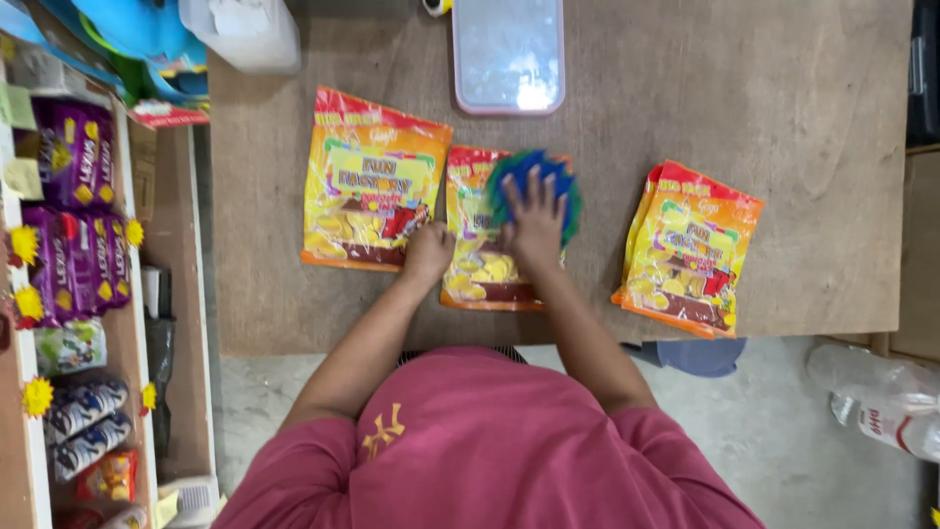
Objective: The person repeatedly takes snack packages from a shelf, wipes each package with a blue and green cloth on a table, and returns them to the shelf. The person handles Curly Tops, Fun Factory, and Hello Kitty snack packages one at a time, wiping both sides before restocking.
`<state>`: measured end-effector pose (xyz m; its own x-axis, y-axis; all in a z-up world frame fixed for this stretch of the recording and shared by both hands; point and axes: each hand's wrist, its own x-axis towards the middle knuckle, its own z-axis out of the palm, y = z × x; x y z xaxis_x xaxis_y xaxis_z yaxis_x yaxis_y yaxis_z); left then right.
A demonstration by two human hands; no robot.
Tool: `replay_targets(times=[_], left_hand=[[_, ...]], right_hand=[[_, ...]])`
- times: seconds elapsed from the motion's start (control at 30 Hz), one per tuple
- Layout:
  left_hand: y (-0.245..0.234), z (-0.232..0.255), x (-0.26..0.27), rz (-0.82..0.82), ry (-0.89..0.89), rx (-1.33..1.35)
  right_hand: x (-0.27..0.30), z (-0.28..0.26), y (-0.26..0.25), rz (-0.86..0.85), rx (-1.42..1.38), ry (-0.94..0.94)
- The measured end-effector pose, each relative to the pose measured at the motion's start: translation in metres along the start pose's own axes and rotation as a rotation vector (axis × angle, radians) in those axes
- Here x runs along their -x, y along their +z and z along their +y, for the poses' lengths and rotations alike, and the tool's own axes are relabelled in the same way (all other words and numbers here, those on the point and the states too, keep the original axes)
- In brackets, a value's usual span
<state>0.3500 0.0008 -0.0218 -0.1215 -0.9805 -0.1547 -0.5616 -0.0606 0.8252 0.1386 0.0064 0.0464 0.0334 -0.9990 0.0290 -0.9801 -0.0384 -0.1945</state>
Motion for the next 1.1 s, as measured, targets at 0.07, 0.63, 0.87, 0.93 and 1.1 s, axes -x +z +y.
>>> replay_targets(times=[0.07,0.63,0.87,0.93,1.1], left_hand=[[0.007,-0.013,-0.009,0.03,0.054,-0.026],[0.008,-0.017,-0.007,0.03,0.096,-0.002],[-0.008,0.009,0.001,-0.049,-0.034,0.022],[-0.004,0.004,-0.003,-0.032,-0.004,0.028],[0.008,-0.019,-0.006,-0.02,0.063,0.019]], right_hand=[[0.02,-0.025,0.0,-0.05,-0.016,-0.1],[0.031,-0.044,0.002,-0.144,-0.039,-0.273],[-0.013,0.013,-0.003,0.059,-0.074,0.085],[-0.005,-0.005,0.001,0.085,-0.054,0.139],[0.029,-0.052,0.0,-0.158,-0.053,-0.237]])
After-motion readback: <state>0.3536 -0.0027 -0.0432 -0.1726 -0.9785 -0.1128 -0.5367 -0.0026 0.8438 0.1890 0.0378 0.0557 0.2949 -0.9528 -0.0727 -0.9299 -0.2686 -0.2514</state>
